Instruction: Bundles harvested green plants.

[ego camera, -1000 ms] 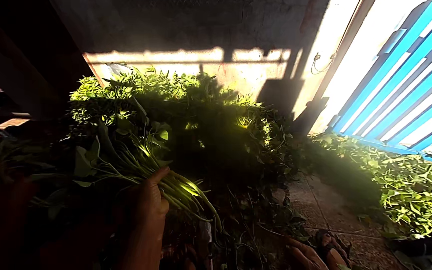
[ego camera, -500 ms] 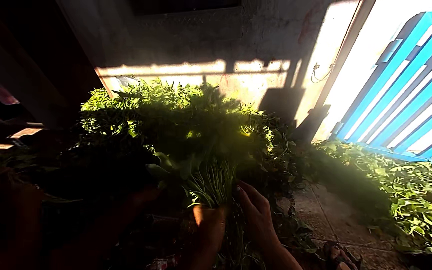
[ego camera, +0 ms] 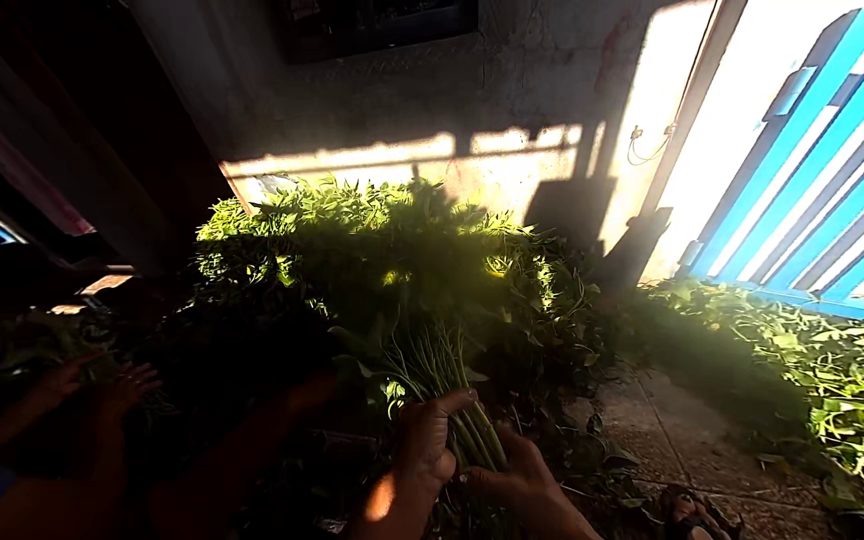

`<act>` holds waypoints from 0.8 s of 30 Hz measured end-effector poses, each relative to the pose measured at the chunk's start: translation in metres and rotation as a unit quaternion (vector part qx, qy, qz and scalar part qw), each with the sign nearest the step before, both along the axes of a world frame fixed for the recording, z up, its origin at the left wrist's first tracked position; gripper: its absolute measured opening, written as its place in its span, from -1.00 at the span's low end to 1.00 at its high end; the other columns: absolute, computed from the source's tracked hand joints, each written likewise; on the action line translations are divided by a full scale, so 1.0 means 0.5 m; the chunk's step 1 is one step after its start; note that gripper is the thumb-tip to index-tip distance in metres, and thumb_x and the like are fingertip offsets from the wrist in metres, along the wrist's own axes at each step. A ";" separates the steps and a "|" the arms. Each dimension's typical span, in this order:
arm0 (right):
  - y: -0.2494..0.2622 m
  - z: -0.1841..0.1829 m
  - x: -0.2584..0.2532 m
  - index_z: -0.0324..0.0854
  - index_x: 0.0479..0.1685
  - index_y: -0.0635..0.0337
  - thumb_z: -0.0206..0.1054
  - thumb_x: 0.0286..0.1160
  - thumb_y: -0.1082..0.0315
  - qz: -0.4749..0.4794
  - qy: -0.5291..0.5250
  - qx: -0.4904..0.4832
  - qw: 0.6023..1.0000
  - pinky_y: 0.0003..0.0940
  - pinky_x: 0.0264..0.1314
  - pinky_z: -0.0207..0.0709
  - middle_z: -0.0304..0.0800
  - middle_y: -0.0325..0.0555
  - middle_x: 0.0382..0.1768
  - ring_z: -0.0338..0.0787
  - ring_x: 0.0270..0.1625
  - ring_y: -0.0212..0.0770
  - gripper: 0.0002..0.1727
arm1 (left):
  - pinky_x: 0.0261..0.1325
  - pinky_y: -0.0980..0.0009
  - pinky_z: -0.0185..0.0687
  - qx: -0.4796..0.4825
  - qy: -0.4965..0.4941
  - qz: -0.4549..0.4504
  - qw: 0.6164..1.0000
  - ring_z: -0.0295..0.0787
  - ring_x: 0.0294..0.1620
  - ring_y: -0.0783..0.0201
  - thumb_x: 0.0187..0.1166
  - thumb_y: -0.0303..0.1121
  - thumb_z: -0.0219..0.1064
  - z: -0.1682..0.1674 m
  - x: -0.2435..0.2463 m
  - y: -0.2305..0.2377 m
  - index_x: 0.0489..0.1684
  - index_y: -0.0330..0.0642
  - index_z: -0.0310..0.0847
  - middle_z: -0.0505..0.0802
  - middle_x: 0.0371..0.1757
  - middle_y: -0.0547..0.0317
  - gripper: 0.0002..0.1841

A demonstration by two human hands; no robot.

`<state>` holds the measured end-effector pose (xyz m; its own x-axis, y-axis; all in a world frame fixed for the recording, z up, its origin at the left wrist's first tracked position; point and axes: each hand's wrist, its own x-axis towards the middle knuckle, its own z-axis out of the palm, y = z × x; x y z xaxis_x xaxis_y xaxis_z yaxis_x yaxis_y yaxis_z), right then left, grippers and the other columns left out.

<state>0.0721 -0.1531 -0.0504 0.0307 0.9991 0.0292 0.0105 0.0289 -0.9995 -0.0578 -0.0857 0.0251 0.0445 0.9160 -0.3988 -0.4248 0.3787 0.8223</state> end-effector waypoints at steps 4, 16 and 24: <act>-0.012 0.024 0.050 0.69 0.20 0.24 0.77 0.05 0.35 0.126 0.061 0.011 0.990 -0.22 0.16 0.84 0.94 -0.11 -0.07 0.93 -0.01 -0.21 -0.40 | -0.14 0.07 0.89 -0.041 -0.025 -0.005 0.999 0.90 -0.28 -0.07 0.28 -0.65 0.55 0.014 0.022 -0.014 -0.05 -0.56 0.63 0.87 -0.26 -0.31 -0.69; 0.015 0.057 0.105 0.81 -0.12 0.04 0.48 0.21 -0.18 0.142 -0.368 0.059 0.917 0.21 0.41 0.48 0.90 -0.19 -0.20 0.84 0.05 -0.17 -0.51 | -0.16 0.10 0.90 -0.039 0.038 0.023 0.998 0.92 -0.32 -0.06 0.16 -0.66 0.62 0.002 0.034 -0.020 -0.08 -0.58 0.60 0.89 -0.32 -0.28 -0.62; 0.023 0.011 0.064 0.71 0.07 0.05 0.65 0.10 -0.18 0.109 -0.254 0.023 0.961 -0.12 0.05 0.80 0.89 -0.29 -0.22 0.88 -0.11 -0.32 -0.37 | -0.15 0.10 0.91 -0.050 0.018 0.055 0.997 0.93 -0.31 -0.05 0.18 -0.67 0.62 -0.017 0.025 -0.012 -0.02 -0.58 0.58 0.90 -0.30 -0.28 -0.59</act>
